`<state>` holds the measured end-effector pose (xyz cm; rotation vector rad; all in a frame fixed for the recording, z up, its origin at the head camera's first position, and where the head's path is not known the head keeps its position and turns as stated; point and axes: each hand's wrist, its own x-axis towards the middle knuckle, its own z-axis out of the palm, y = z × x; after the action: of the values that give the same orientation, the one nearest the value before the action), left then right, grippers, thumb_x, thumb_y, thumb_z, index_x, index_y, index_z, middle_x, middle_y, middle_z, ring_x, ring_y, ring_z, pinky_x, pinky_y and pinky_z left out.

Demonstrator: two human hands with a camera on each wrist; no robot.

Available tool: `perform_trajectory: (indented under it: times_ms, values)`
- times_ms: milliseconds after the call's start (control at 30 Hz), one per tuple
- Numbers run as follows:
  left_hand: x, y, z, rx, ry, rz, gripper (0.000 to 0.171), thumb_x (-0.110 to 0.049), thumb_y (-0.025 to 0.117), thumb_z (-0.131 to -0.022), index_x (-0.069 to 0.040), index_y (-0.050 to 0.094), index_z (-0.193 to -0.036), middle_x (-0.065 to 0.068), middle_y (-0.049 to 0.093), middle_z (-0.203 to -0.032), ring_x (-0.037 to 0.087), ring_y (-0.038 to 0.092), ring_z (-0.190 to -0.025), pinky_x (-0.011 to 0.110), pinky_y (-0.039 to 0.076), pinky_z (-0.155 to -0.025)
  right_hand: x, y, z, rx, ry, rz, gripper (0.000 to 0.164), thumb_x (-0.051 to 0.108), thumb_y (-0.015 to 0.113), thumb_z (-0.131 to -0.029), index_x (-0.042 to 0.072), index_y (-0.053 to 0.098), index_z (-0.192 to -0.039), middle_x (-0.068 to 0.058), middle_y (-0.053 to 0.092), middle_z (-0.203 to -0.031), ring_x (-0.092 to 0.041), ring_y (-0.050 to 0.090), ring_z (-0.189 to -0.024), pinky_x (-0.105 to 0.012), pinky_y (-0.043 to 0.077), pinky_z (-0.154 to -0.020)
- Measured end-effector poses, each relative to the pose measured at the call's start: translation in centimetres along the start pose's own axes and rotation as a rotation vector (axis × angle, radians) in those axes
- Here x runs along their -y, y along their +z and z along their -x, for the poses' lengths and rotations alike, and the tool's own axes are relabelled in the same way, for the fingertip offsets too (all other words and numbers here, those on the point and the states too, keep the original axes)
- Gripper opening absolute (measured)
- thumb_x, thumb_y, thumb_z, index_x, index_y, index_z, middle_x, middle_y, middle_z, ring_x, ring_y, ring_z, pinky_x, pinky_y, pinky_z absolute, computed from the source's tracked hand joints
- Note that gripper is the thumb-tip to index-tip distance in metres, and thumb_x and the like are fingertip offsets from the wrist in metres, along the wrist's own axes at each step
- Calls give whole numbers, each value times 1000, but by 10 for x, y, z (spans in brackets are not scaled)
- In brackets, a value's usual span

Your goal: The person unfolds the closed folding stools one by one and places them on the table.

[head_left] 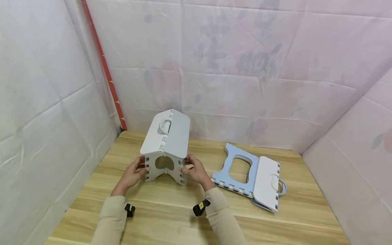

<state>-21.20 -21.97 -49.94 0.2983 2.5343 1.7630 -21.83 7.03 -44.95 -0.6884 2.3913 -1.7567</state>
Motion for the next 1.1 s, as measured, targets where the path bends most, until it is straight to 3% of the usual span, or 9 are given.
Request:
perform_trajectory:
  times_ms: [167, 367, 467, 600, 800, 1100]
  values:
    - [0, 1, 1, 12, -5, 25, 52, -15, 60, -92, -1, 38, -137, 22, 47, -127, 39, 45, -116, 49, 42, -90, 9, 2, 5, -5, 37, 35, 34, 2, 64, -85, -6, 51, -115, -20, 55, -108, -44, 49, -105, -47, 45, -79]
    - [-5, 0, 3, -7, -21, 18, 64, -19, 65, -89, 2, 33, -140, 26, 41, -134, 42, 46, -116, 47, 43, -89, 5, 5, 9, -58, 47, 68, 55, 8, 63, -87, -6, 38, -134, -24, 50, -120, -43, 45, -113, -58, 38, -87]
    - [-13, 0, 5, -36, -24, 6, 66, -24, 67, -87, -2, 34, -141, 23, 40, -136, 41, 44, -118, 49, 42, -90, -5, 4, 6, -86, 34, 106, 63, 15, 63, -88, 0, 32, -140, -20, 48, -128, -38, 44, -116, -56, 37, -90]
    - [-24, -2, 6, -74, 23, -29, 65, -26, 67, -86, -4, 37, -139, 20, 41, -136, 40, 42, -119, 53, 39, -92, -9, 2, 3, -115, 3, 137, 65, 21, 63, -87, 7, 33, -142, -16, 46, -132, -34, 44, -118, -54, 37, -91]
    - [-36, -7, 8, -127, 44, -84, 69, -28, 69, -85, -5, 36, -141, 18, 41, -137, 39, 43, -119, 55, 37, -92, 1, -3, 1, -134, -60, 211, 64, 20, 64, -86, 3, 36, -140, -17, 45, -134, -37, 43, -118, -53, 35, -94]
    - [-49, -10, 13, -248, 233, -247, 60, -12, 73, -80, 0, 47, -133, 22, 47, -130, 41, 51, -108, 57, 41, -83, 10, -12, -1, -161, -72, 244, 64, 23, 68, -85, 2, 40, -138, -19, 46, -133, -39, 44, -118, -50, 36, -94]
